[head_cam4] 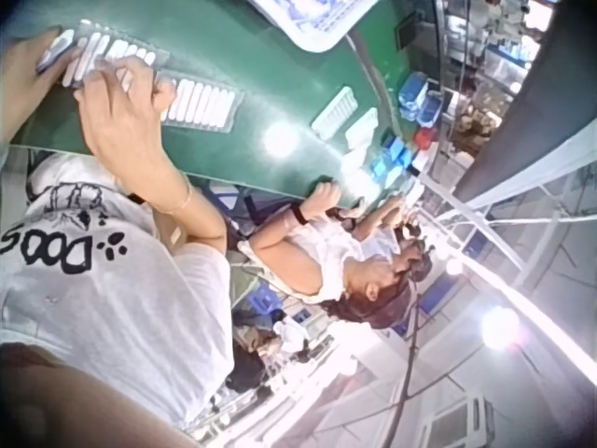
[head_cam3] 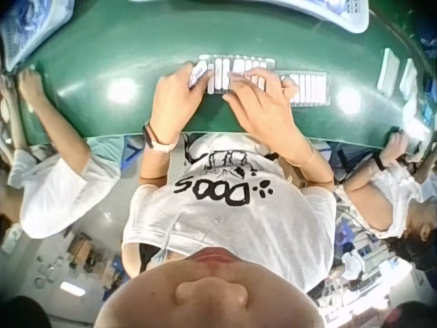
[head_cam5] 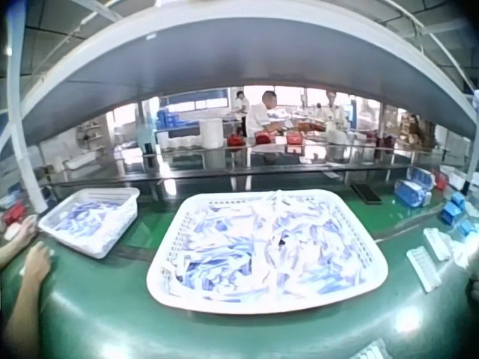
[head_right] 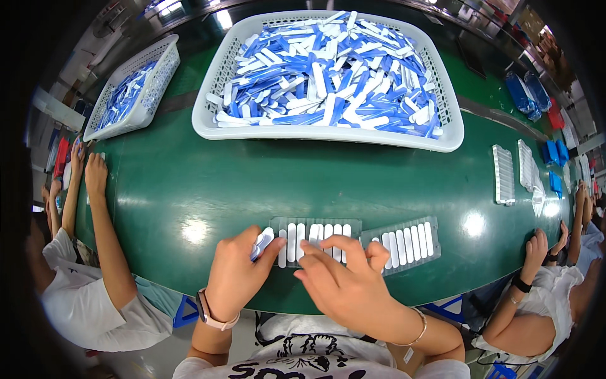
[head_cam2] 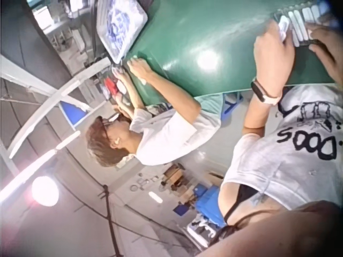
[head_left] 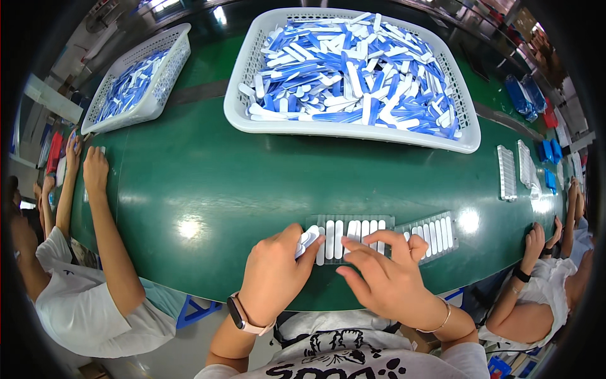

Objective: The person assembles small white components and blue components into clear plastic trays by hand.

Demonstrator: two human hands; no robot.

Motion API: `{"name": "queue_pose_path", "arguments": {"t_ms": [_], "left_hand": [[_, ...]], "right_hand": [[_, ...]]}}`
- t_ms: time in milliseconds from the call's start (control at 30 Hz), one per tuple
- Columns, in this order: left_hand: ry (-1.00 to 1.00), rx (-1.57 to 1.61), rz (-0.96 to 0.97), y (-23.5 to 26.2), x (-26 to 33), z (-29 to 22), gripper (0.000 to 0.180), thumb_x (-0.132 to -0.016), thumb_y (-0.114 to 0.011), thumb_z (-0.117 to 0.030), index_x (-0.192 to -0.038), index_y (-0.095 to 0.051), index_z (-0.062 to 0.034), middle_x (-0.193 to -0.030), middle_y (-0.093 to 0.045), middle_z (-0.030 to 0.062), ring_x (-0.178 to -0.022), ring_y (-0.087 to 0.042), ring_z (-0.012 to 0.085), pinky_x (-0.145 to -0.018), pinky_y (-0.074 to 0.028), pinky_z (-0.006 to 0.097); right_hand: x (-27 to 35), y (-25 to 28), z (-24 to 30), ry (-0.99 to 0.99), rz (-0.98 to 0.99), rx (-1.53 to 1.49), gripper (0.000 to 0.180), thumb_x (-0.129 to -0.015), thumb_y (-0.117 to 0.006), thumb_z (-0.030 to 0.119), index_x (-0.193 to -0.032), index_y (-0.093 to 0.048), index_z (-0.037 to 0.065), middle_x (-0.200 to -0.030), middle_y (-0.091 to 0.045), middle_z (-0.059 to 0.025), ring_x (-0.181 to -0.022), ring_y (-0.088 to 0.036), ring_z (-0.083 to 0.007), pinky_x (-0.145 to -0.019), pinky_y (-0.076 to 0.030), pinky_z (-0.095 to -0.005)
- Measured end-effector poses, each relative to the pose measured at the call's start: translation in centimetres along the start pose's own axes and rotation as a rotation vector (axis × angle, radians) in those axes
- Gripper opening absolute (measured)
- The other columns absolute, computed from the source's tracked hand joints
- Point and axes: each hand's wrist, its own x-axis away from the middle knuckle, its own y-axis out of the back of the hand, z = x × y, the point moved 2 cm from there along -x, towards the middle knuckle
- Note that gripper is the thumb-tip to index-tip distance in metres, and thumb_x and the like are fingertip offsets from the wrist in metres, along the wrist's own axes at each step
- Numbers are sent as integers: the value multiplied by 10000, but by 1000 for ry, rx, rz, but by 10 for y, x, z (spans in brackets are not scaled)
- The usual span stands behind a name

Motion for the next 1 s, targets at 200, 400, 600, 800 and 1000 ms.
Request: {"name": "queue_pose_path", "arguments": {"t_ms": [200,400,600,800,1000], "left_hand": [[14,-99,40,-1,-6,-5,325,-822,-672,-197,-670,-462,-1,-550,-535,164,-462,-550,329,-425,-415,374],[28,-41,103,4,-3,-6,340,-807,-696,-220,-672,-479,3,-536,-519,158,-439,-525,312,-414,-398,363],[13,-35,-27,1,-2,-4,315,-773,-722,-180,-691,-489,15,-644,-554,172,-551,-550,320,-494,-418,365],[96,15,-104,1,14,-10,182,-721,-726,-39,-804,-574,17,-716,-589,136,-548,-519,261,-531,-417,323],[56,-9,67,-21,14,-29,226,-708,-746,-70,-766,-547,20,-676,-558,142,-547,-510,300,-513,-397,362]], "right_hand": [[9,2,-3,30,128,81,367,-700,-733,263,-981,-592,75,-1112,-633,-9,-995,-496,-198,-747,-212,-421],[11,3,-9,24,213,-104,429,-726,-714,295,-1054,-567,60,-1092,-637,-14,-1035,-479,-199,-749,-208,-420],[11,13,-24,-16,284,-170,561,-758,-688,322,-1220,-508,59,-1172,-597,-13,-1139,-424,-221,-786,-206,-438],[26,60,-59,-177,365,29,712,-657,-746,291,-1287,-477,99,-1332,-470,-36,-1236,-358,-253,-919,-213,-546],[60,80,-96,-292,383,172,695,-737,-686,345,-1336,-430,103,-1340,-468,-4,-1221,-363,-242,-977,-164,-566]]}}
